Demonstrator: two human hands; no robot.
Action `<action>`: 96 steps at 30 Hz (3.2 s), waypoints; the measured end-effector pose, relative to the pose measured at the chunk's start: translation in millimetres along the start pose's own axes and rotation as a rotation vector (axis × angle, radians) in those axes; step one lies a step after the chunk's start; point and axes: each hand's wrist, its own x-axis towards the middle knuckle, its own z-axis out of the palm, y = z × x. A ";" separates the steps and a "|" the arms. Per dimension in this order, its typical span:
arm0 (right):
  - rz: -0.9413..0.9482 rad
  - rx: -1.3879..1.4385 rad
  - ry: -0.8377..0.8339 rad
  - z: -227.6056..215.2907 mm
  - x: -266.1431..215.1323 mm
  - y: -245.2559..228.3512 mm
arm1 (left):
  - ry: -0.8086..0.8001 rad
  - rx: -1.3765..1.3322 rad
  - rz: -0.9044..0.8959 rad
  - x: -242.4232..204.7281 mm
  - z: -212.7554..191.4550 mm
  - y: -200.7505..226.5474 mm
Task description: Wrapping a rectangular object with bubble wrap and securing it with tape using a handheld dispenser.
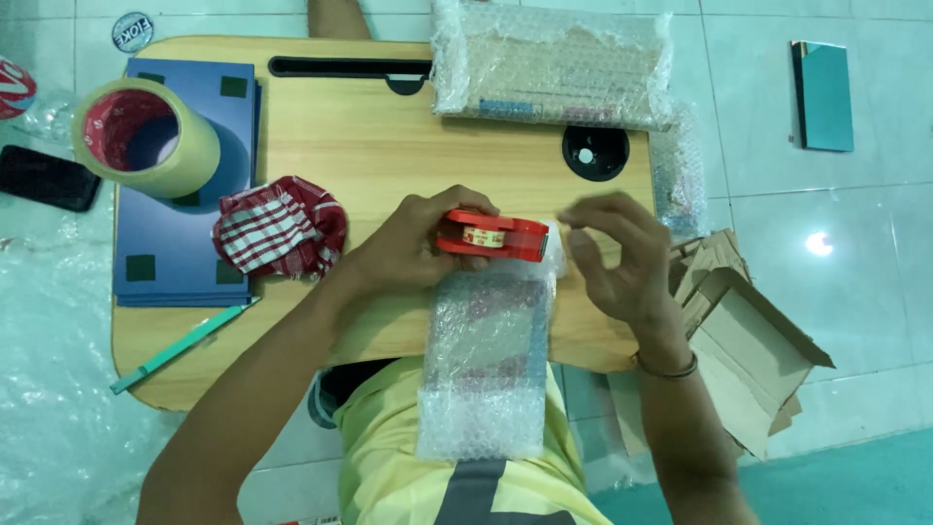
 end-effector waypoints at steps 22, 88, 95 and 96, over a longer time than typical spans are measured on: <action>0.584 0.475 -0.151 -5.5 -9.1 -20.8 | -0.077 -0.122 -0.010 2.9 -5.3 -7.6; 0.526 1.002 0.029 7.3 -54.1 47.0 | -0.155 -0.421 -0.072 -4.8 -4.3 -23.2; 0.352 0.851 -0.016 1.0 -14.5 16.7 | -0.106 -0.572 -0.014 -2.4 -3.2 -31.6; 0.275 0.792 -0.040 2.6 -11.3 22.4 | -0.108 -0.590 -0.008 -2.3 -4.3 -32.6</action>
